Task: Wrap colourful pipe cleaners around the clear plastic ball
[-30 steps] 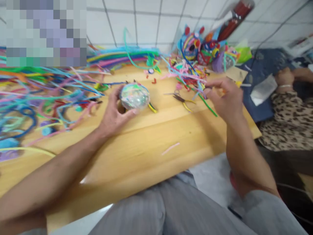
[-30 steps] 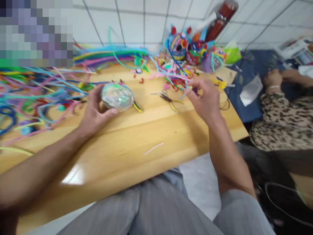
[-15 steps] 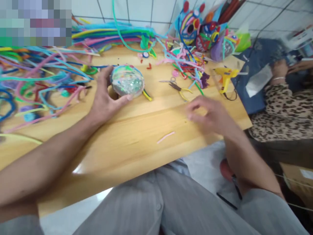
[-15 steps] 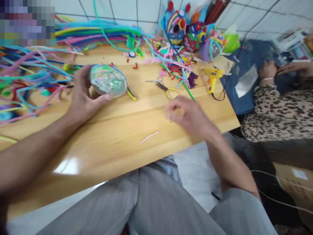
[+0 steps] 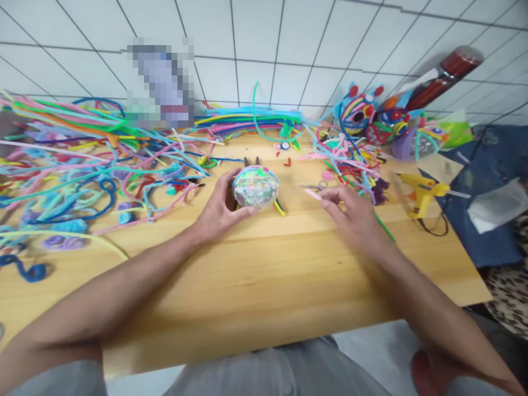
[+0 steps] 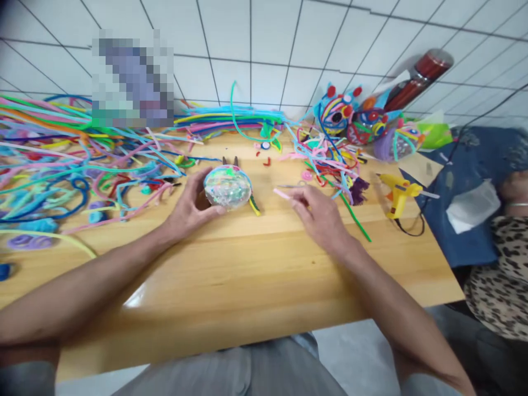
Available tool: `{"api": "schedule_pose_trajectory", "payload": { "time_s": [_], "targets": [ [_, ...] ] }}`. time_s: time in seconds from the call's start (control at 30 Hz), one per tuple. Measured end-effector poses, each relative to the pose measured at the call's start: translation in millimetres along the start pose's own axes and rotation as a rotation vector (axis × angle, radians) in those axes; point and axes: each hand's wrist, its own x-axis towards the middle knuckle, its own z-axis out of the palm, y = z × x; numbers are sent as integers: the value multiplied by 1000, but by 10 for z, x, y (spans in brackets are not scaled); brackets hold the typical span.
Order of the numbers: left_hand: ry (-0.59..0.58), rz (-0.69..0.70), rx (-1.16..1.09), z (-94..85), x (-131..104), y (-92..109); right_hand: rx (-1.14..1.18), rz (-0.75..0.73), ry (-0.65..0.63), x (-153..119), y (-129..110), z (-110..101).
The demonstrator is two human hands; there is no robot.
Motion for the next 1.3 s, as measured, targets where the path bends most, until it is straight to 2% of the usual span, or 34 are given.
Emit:
{"api": "schedule_pose_trajectory", "payload": {
  "time_s": [0.07, 0.17, 0.27, 0.33, 0.4, 0.5, 0.53, 0.57, 0.67, 0.77, 0.83, 0.93, 1.13, 1.3],
  "targets": [
    [-9, -5, -34, 6, -3, -5, -26, 11, 66, 274, 109, 23],
    [62, 25, 126, -34, -33, 24, -23, -1, 71, 502, 81, 129],
    [254, 170, 369, -100, -113, 102, 39, -107, 43, 475, -197, 253],
    [306, 278, 475, -120, -186, 169, 83, -205, -1, 364, -454, 321],
    [184, 343, 524, -102, -253, 233, 123, -298, -41, 231, -693, 376],
    [-142, 442, 494, -11, -307, 285, 182, -425, -21, 66, -911, 454],
    [-197, 485, 475, 27, -313, 287, 192, -448, -4, 27, -940, 482],
    [-226, 529, 457, 63, -314, 282, 199, -462, 14, -4, -951, 512],
    [-169, 618, 395, 145, -303, 246, 212, -465, 63, -74, -909, 612],
    [-157, 534, 363, 183, -285, 210, 211, -427, 128, -129, -834, 730],
    [-195, 442, 360, 193, -272, 202, 202, -413, 169, -155, -783, 803],
    [-256, 377, 364, 198, -250, 219, 193, -424, 186, -174, -688, 860],
    [-322, 284, 271, 182, -216, 336, 183, -403, 154, -192, -478, 802],
    [-377, 208, 169, 145, -209, 444, 254, -451, 109, -197, -449, 792]
  ]
}}
